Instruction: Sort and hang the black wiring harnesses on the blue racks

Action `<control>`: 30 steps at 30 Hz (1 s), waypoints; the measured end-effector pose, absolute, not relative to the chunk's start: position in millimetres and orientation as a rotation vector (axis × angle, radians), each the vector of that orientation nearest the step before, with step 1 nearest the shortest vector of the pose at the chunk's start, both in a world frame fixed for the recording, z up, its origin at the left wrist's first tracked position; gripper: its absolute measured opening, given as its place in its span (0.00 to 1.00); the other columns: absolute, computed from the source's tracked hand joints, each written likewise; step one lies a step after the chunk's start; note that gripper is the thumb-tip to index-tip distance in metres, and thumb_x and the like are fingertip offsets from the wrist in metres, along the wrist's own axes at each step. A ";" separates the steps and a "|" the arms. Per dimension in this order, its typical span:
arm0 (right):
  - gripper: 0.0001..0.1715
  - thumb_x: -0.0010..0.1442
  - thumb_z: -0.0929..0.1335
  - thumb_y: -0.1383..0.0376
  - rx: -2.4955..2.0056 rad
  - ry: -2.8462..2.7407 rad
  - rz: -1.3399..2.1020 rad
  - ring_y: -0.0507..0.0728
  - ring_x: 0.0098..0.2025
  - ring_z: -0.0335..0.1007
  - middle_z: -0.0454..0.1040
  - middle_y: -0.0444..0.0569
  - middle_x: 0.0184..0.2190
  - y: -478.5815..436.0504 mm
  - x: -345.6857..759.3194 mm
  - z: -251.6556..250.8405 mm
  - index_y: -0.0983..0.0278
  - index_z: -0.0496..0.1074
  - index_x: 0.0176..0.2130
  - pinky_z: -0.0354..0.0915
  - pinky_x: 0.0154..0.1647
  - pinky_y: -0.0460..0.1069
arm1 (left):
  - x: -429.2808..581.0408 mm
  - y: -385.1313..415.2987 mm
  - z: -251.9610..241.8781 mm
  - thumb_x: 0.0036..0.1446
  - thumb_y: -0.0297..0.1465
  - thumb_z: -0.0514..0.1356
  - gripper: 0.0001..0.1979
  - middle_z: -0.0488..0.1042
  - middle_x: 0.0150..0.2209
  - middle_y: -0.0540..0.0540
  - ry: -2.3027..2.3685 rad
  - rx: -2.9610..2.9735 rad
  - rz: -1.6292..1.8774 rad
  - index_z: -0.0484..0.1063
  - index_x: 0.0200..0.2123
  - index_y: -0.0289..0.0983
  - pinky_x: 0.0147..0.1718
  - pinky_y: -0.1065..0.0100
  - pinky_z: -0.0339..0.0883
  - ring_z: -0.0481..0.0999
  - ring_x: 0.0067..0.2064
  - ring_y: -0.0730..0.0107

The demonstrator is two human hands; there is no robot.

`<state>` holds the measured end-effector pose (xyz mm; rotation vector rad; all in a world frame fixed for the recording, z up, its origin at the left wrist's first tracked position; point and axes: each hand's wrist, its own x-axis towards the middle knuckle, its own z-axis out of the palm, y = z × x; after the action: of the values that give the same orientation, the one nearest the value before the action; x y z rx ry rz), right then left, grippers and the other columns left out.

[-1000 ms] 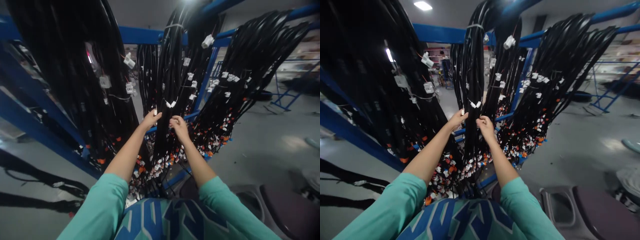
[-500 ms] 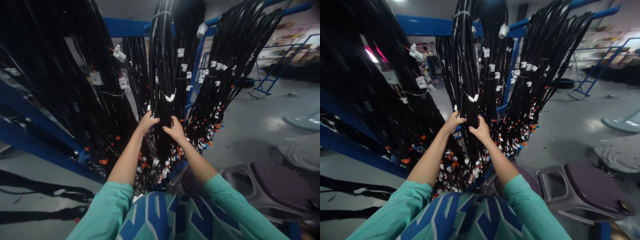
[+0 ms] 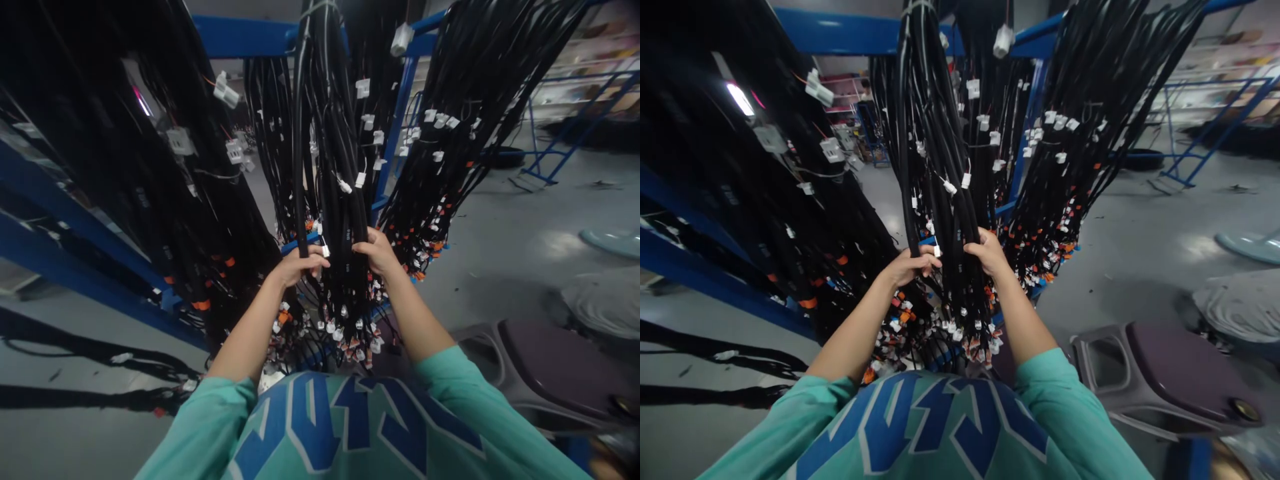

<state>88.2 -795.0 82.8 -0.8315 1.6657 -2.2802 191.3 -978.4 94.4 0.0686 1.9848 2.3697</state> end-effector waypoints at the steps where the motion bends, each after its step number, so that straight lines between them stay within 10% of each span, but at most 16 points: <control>1: 0.09 0.36 0.69 0.68 -0.824 1.663 -2.282 0.49 0.24 0.59 0.66 0.39 0.21 -794.4 88.1 83.6 0.65 0.67 0.25 0.55 0.26 0.45 | 188.5 -972.7 93.6 0.33 0.35 0.69 0.20 0.74 0.24 0.45 2.043 0.026 2.391 0.67 0.29 0.32 0.19 0.71 0.54 0.65 0.17 0.77; 7: 0.12 0.34 0.69 0.69 -0.786 1.578 -2.264 0.50 0.25 0.61 0.68 0.39 0.22 -794.5 87.0 86.0 0.65 0.69 0.26 0.57 0.28 0.45 | 171.0 -957.8 91.8 0.30 0.33 0.71 0.20 0.59 0.15 0.57 2.264 -0.075 2.422 0.65 0.25 0.33 0.16 0.73 0.46 0.56 0.15 0.83; 16: 0.13 0.34 0.72 0.69 -0.830 1.470 -2.149 0.50 0.25 0.65 0.72 0.41 0.22 -783.1 81.5 87.9 0.66 0.71 0.26 0.61 0.29 0.45 | 194.5 -971.1 86.5 0.32 0.29 0.70 0.20 0.76 0.31 0.43 1.858 -0.107 2.516 0.72 0.33 0.30 0.33 0.66 0.67 0.75 0.30 0.66; 30: 0.15 0.34 0.74 0.70 -0.854 1.533 -2.119 0.50 0.26 0.69 0.74 0.42 0.24 -778.5 84.2 94.1 0.67 0.72 0.28 0.64 0.33 0.46 | 196.0 -974.3 90.1 0.29 0.30 0.70 0.20 0.77 0.32 0.42 1.746 0.094 2.416 0.75 0.31 0.30 0.22 0.72 0.62 0.69 0.21 0.76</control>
<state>84.2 -778.5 94.1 -0.8537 1.5332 -2.1192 196.0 -974.3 90.1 0.0945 1.7455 2.4162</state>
